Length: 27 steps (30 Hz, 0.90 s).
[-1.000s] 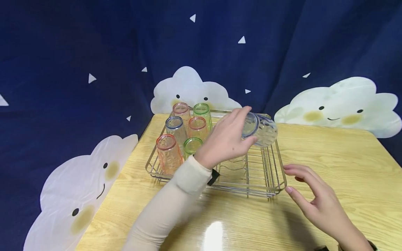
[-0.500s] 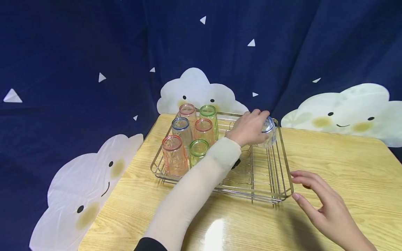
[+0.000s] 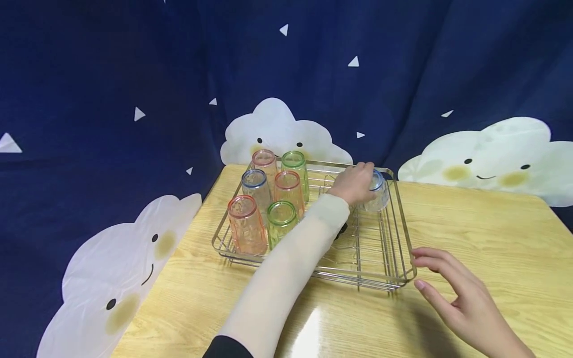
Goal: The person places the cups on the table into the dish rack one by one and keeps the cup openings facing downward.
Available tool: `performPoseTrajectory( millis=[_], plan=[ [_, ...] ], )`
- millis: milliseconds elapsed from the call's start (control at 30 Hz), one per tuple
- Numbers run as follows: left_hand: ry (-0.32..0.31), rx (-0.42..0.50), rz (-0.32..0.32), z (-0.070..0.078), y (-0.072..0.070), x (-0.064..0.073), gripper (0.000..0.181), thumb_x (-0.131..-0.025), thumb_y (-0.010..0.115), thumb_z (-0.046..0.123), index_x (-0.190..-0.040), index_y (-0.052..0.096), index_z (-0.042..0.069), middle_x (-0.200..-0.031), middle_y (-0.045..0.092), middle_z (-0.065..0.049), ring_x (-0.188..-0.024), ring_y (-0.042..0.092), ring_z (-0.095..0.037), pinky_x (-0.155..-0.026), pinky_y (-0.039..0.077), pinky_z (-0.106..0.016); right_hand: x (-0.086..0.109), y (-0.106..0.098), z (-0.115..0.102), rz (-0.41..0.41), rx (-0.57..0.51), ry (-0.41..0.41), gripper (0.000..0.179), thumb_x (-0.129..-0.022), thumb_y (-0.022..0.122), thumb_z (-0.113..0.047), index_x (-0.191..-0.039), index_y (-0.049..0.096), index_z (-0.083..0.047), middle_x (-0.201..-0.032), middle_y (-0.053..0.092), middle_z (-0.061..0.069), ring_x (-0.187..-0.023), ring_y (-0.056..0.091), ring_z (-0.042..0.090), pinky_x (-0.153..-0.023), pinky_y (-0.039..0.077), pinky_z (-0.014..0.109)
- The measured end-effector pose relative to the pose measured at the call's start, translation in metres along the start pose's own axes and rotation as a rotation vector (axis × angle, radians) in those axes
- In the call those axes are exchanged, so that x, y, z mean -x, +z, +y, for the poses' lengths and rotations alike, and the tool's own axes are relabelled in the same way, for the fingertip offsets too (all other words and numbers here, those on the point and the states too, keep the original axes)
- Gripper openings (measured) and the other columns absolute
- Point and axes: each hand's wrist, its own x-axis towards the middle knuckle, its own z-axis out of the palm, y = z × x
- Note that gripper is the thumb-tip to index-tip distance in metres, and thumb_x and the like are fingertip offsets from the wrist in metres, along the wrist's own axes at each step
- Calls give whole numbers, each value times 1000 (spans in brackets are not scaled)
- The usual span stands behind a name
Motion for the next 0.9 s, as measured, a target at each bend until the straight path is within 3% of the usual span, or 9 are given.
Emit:
performPoseTrajectory(
  millis=[133, 433, 667, 800, 900],
  plan=[
    [-22, -8, -46, -2, 6, -4, 72, -90, 67, 44, -151, 37, 21, -148, 48, 2, -133, 52, -18, -108, 47, -30, 1, -2, 0, -18, 4, 3, 49, -74, 75, 10, -117, 65, -12, -130, 62, 4, -129, 47, -9, -105, 30, 2],
    [-16, -64, -48, 2, 21, -9, 76, -93, 63, 44, -156, 30, 17, -158, 38, 0, -138, 48, -22, -114, 43, -30, 5, -4, 1, -19, -26, 8, 47, -73, 75, 12, -114, 66, -10, -128, 62, 4, -128, 49, -4, -107, 33, 6],
    [-32, -14, 2, 4, 22, -11, 63, -92, 62, 36, -145, 39, 12, -140, 55, -3, -122, 58, -22, -102, 51, -33, 6, -6, 0, -24, 7, 31, 48, -74, 75, 11, -115, 66, -12, -128, 62, 3, -127, 48, -8, -105, 31, 3],
    [-10, -34, 47, 4, 23, -11, 64, -92, 62, 43, -146, 42, 14, -143, 55, -3, -126, 56, -23, -103, 50, -35, 6, -7, 0, -16, 19, 29, 47, -74, 75, 11, -115, 66, -12, -128, 62, 2, -127, 47, -8, -104, 30, 2],
    [-6, -54, 44, 2, 27, -10, 67, -93, 60, 49, -149, 41, 17, -147, 52, -2, -130, 54, -23, -105, 50, -34, 5, -6, 0, -21, 17, 28, 46, -75, 75, 10, -115, 66, -12, -128, 62, 3, -127, 47, -8, -105, 30, 2]
  ],
)
